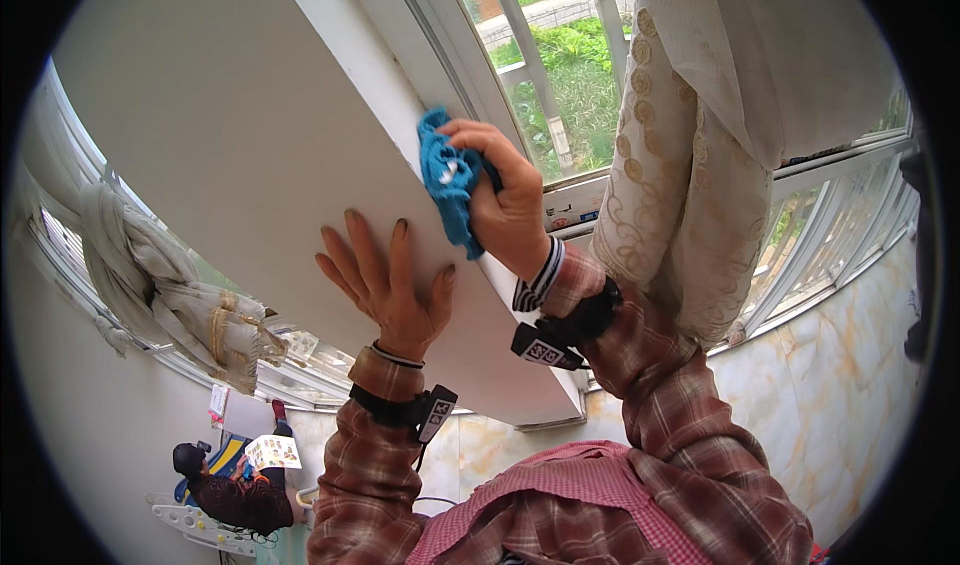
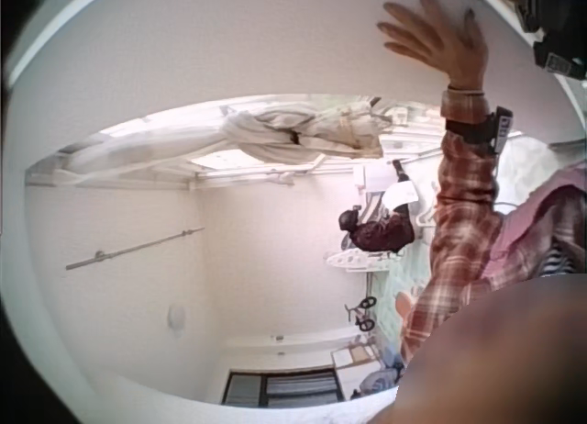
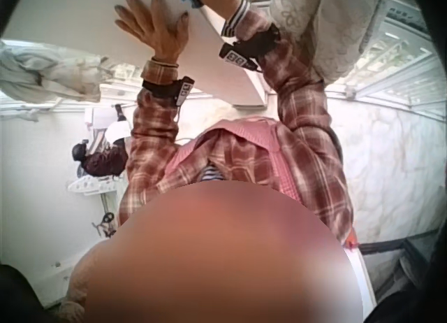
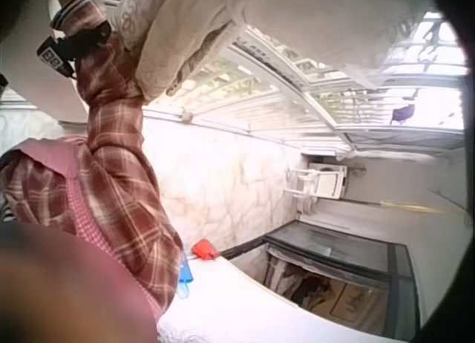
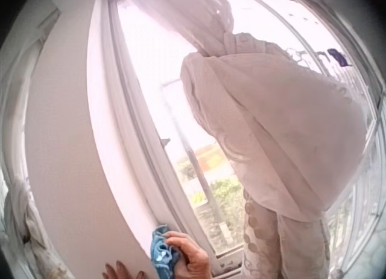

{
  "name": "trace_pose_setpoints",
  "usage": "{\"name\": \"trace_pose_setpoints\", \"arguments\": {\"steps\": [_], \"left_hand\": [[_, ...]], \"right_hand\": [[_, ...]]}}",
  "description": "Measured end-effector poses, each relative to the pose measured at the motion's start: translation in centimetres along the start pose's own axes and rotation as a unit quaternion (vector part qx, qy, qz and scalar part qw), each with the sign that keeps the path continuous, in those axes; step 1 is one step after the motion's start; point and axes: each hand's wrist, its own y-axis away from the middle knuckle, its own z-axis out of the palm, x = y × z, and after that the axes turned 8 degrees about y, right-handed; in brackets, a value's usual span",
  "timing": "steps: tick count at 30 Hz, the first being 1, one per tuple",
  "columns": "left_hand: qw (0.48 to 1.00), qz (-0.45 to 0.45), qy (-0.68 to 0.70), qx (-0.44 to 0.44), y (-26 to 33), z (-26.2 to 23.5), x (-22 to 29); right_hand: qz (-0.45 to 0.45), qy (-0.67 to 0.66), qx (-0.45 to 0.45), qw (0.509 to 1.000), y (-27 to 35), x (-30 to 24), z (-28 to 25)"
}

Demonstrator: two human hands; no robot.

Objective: The person wipes the window frame and glass with a blue cloth, moving along the frame and occasionally adjusting the cloth. The person cleans multiple sections of the frame and glass in a repetitive wiping motion.

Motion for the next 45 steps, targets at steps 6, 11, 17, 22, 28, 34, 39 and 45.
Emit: {"name": "trace_pose_setpoints", "arguments": {"steps": [6, 11, 17, 22, 28, 34, 39, 45], "left_hand": [[1.000, 0.002, 0.017, 0.003, 0.1, -0.1, -0.3], [0.998, -0.025, 0.048, 0.027, 0.3, 0.3, 0.0], [0.997, -0.052, 0.065, -0.008, 0.6, -0.2, 0.1], [0.939, -0.116, 0.321, -0.035, 2.3, -2.7, 4.7], [0.831, -0.261, 0.489, 0.046, 4.1, -5.8, 7.6], [0.924, -0.176, 0.306, 0.150, 1.8, -8.1, 0.9], [0.984, -0.016, 0.150, 0.091, -1.0, -6.0, -3.4], [0.993, 0.047, 0.109, 0.006, 1.2, -1.7, 0.3]], "right_hand": [[0.008, -0.085, -0.040, 0.996, -6.0, -0.4, 1.8], [0.033, -0.003, -0.092, 0.995, 0.1, -0.2, -0.9], [0.107, -0.001, -0.085, 0.991, 5.6, -3.4, -3.0], [-0.097, 0.132, -0.175, 0.971, 5.8, -5.5, -3.5], [-0.032, -0.048, -0.328, 0.943, 7.4, -8.2, -1.2], [-0.016, 0.037, -0.331, 0.943, 6.2, -8.7, 1.7], [-0.176, 0.206, -0.148, 0.951, 3.6, -7.8, 1.4], [-0.218, 0.335, -0.104, 0.911, 4.0, -5.9, 1.4]]}}
